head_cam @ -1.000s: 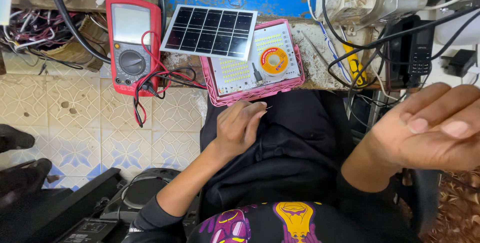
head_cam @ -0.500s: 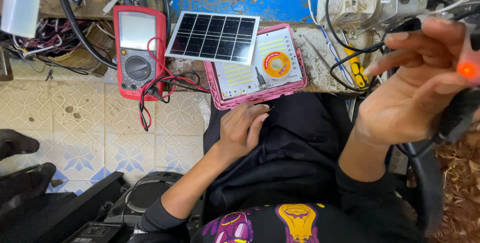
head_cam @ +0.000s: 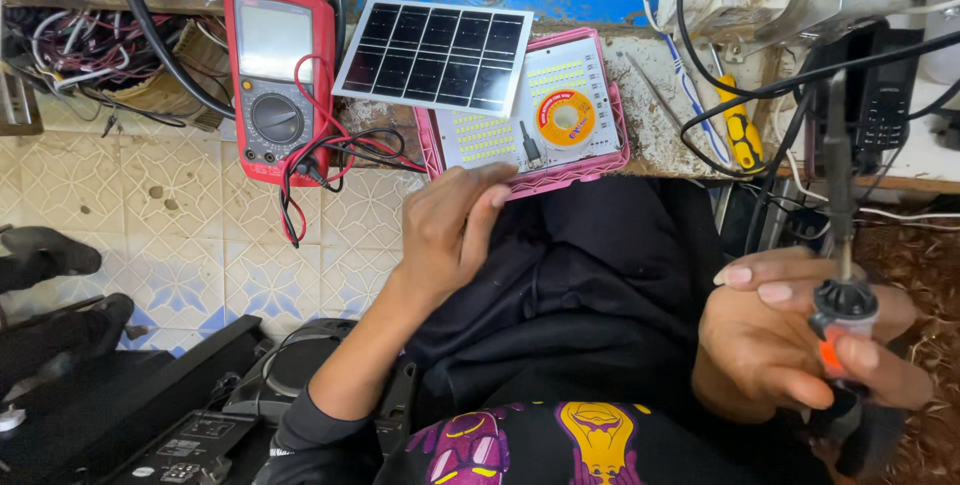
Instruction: The person sits in a chair and works on an LED light board placed on their lap. They use a hot glue gun to apply glue to the board, then use a soldering iron to solder wires to the circuit board. A multimeter and a small solar panel are visible on the workbench nearby.
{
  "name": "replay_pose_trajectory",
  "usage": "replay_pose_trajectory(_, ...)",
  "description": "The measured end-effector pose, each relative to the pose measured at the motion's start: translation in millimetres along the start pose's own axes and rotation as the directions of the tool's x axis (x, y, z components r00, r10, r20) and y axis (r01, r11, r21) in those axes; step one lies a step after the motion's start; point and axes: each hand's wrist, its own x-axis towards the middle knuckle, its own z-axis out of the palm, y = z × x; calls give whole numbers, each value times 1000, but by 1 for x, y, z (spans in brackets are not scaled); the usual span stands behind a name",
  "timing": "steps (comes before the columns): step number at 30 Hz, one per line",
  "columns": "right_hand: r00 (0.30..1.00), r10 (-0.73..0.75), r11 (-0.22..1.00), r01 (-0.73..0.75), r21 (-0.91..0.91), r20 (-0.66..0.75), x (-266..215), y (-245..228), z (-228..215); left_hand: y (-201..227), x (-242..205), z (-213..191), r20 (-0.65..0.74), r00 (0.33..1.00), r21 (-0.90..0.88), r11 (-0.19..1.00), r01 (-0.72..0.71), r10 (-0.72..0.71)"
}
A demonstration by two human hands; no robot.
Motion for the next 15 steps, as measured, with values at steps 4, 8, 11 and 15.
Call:
replay_pose_trajectory(4,999,29,999,-29,-28,-13,-12,-4,-11,-15,6,-2,128,989,239,970,43,-76)
replay_pose_trajectory(8,999,42,999,-42,-6,-1,-15,-6,-13,-15,17,0,309,945,309,951,5,-106)
replay_pose_trajectory(11,993,69,997,-72,-31,-92,-15,-8,-2,-22,16,7,360,925,385,923,-28,-122)
replay_pose_trajectory(15,994,99,993,-101,-56,-38,-15,-11,-6,-24,19,4,399,905,376,926,-13,-149)
